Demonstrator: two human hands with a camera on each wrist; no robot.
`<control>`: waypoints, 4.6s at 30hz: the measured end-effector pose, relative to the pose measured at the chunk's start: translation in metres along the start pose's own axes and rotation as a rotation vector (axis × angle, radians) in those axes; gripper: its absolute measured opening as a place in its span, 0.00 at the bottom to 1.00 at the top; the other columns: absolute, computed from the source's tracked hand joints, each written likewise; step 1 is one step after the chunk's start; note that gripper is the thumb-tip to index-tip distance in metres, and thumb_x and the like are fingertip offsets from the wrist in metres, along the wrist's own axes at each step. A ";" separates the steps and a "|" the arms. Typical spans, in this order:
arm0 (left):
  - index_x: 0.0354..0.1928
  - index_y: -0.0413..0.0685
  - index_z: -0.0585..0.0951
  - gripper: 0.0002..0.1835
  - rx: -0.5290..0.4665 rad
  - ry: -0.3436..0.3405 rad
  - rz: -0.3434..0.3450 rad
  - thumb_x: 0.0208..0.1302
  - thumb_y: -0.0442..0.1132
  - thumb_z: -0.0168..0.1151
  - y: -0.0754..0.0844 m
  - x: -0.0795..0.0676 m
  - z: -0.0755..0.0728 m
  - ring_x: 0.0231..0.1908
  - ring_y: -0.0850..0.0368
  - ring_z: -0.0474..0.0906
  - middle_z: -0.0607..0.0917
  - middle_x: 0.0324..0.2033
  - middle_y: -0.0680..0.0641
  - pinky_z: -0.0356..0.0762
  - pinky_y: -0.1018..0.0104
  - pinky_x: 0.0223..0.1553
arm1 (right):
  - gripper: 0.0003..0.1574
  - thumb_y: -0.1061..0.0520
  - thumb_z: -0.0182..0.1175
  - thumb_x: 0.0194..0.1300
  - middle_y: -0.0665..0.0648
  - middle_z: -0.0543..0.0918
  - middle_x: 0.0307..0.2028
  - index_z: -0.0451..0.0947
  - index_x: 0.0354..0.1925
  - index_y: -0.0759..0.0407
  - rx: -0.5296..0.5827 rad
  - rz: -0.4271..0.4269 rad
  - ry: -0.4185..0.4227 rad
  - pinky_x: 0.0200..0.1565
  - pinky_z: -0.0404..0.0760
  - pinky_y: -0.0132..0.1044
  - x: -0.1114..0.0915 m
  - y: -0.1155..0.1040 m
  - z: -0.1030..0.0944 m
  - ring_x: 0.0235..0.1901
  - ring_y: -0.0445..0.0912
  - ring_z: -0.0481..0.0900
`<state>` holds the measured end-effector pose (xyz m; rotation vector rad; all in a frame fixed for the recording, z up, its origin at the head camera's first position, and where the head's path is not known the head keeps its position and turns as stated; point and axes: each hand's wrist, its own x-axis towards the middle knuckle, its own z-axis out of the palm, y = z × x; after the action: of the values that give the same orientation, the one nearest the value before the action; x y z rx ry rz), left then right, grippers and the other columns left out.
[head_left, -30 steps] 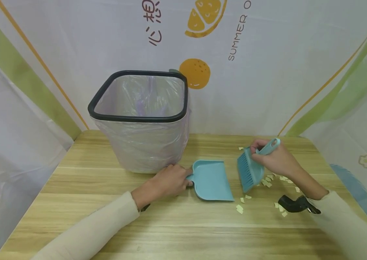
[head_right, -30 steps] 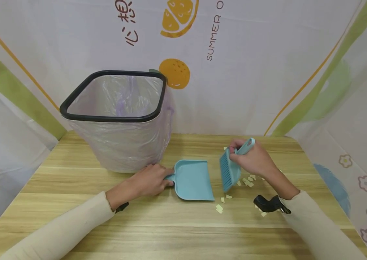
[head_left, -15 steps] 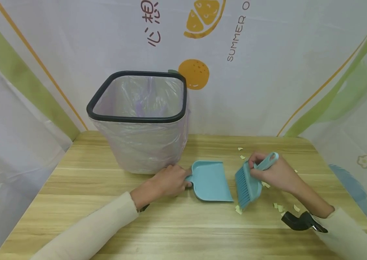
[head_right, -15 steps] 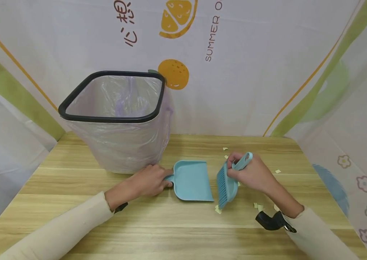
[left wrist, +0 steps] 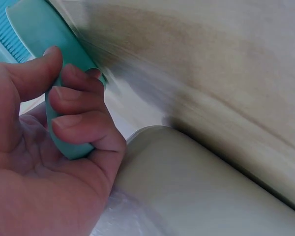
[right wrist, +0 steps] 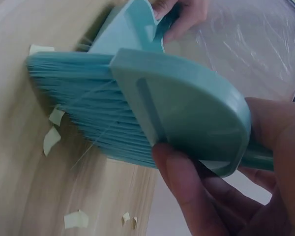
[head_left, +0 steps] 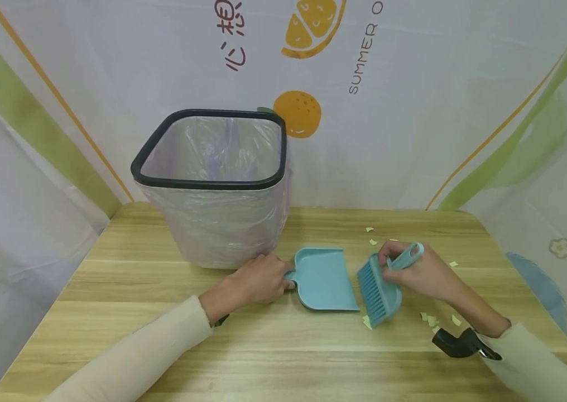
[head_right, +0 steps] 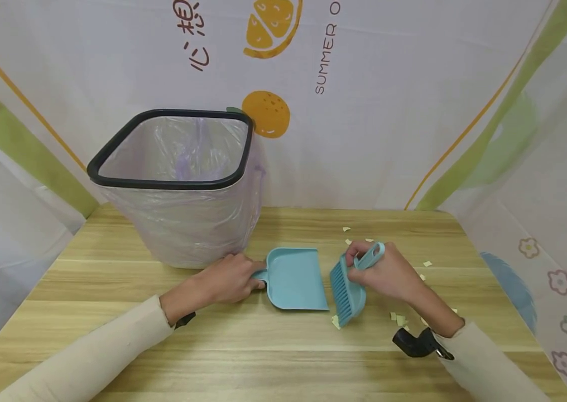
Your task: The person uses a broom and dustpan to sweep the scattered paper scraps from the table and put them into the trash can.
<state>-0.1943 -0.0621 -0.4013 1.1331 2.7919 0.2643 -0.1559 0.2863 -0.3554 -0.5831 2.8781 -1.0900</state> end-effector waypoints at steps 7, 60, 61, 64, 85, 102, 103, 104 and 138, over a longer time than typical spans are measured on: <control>0.54 0.43 0.87 0.14 0.017 0.011 0.012 0.80 0.46 0.68 -0.001 -0.001 0.000 0.33 0.54 0.85 0.88 0.33 0.47 0.87 0.53 0.39 | 0.11 0.66 0.67 0.60 0.50 0.84 0.32 0.81 0.37 0.52 -0.047 -0.014 0.024 0.25 0.72 0.35 0.005 0.007 -0.007 0.27 0.44 0.75; 0.57 0.45 0.86 0.15 -0.013 -0.029 -0.006 0.81 0.47 0.68 -0.003 0.002 0.000 0.33 0.53 0.84 0.85 0.32 0.48 0.86 0.53 0.38 | 0.22 0.53 0.78 0.63 0.35 0.61 0.16 0.72 0.27 0.41 -0.463 0.030 -0.102 0.25 0.62 0.33 -0.055 0.020 -0.052 0.18 0.34 0.59; 0.57 0.45 0.86 0.15 -0.015 -0.030 -0.008 0.81 0.47 0.68 -0.003 0.002 0.000 0.33 0.53 0.84 0.85 0.33 0.48 0.85 0.53 0.38 | 0.21 0.53 0.77 0.62 0.35 0.61 0.16 0.72 0.27 0.40 -0.465 0.022 -0.093 0.25 0.61 0.33 -0.054 0.020 -0.050 0.18 0.34 0.59; 0.57 0.45 0.86 0.15 -0.018 -0.033 -0.009 0.81 0.47 0.68 -0.003 0.001 0.000 0.33 0.53 0.84 0.84 0.32 0.49 0.86 0.53 0.38 | 0.21 0.53 0.77 0.61 0.34 0.61 0.16 0.72 0.27 0.40 -0.470 -0.001 -0.064 0.25 0.61 0.34 -0.049 0.021 -0.044 0.19 0.34 0.59; 0.59 0.44 0.86 0.16 -0.012 -0.033 -0.010 0.80 0.46 0.69 -0.001 0.001 -0.002 0.37 0.52 0.86 0.88 0.36 0.47 0.86 0.51 0.42 | 0.16 0.63 0.72 0.65 0.34 0.64 0.19 0.78 0.33 0.43 -0.356 -0.138 -0.058 0.26 0.63 0.34 -0.008 0.007 -0.031 0.19 0.32 0.59; 0.59 0.43 0.86 0.16 -0.003 -0.032 0.001 0.80 0.46 0.69 -0.002 0.001 -0.001 0.36 0.53 0.86 0.87 0.35 0.46 0.86 0.52 0.41 | 0.13 0.64 0.73 0.69 0.36 0.72 0.22 0.84 0.36 0.45 -0.430 -0.193 0.012 0.28 0.66 0.39 0.004 0.015 -0.030 0.19 0.35 0.59; 0.59 0.43 0.86 0.16 -0.002 -0.032 0.001 0.80 0.46 0.69 -0.002 0.001 -0.001 0.36 0.52 0.86 0.87 0.35 0.46 0.86 0.52 0.41 | 0.13 0.64 0.74 0.69 0.36 0.74 0.23 0.84 0.36 0.44 -0.429 -0.200 0.008 0.29 0.68 0.40 0.005 0.015 -0.029 0.20 0.35 0.60; 0.59 0.43 0.86 0.16 -0.002 -0.033 0.001 0.80 0.46 0.69 -0.002 0.001 -0.001 0.37 0.52 0.86 0.87 0.35 0.46 0.86 0.52 0.42 | 0.14 0.64 0.74 0.69 0.36 0.76 0.24 0.85 0.35 0.44 -0.427 -0.210 0.006 0.30 0.71 0.40 0.006 0.016 -0.028 0.20 0.34 0.62; 0.55 0.44 0.86 0.14 -0.004 -0.015 0.024 0.79 0.46 0.70 -0.004 0.001 0.000 0.29 0.59 0.78 0.80 0.28 0.53 0.84 0.55 0.36 | 0.10 0.56 0.68 0.72 0.41 0.71 0.16 0.80 0.32 0.53 -0.413 -0.074 0.044 0.25 0.67 0.38 0.019 0.002 -0.013 0.18 0.39 0.65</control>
<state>-0.1982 -0.0640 -0.4022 1.1630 2.7654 0.2616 -0.1765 0.2897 -0.3444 -0.6872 3.1603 -0.5121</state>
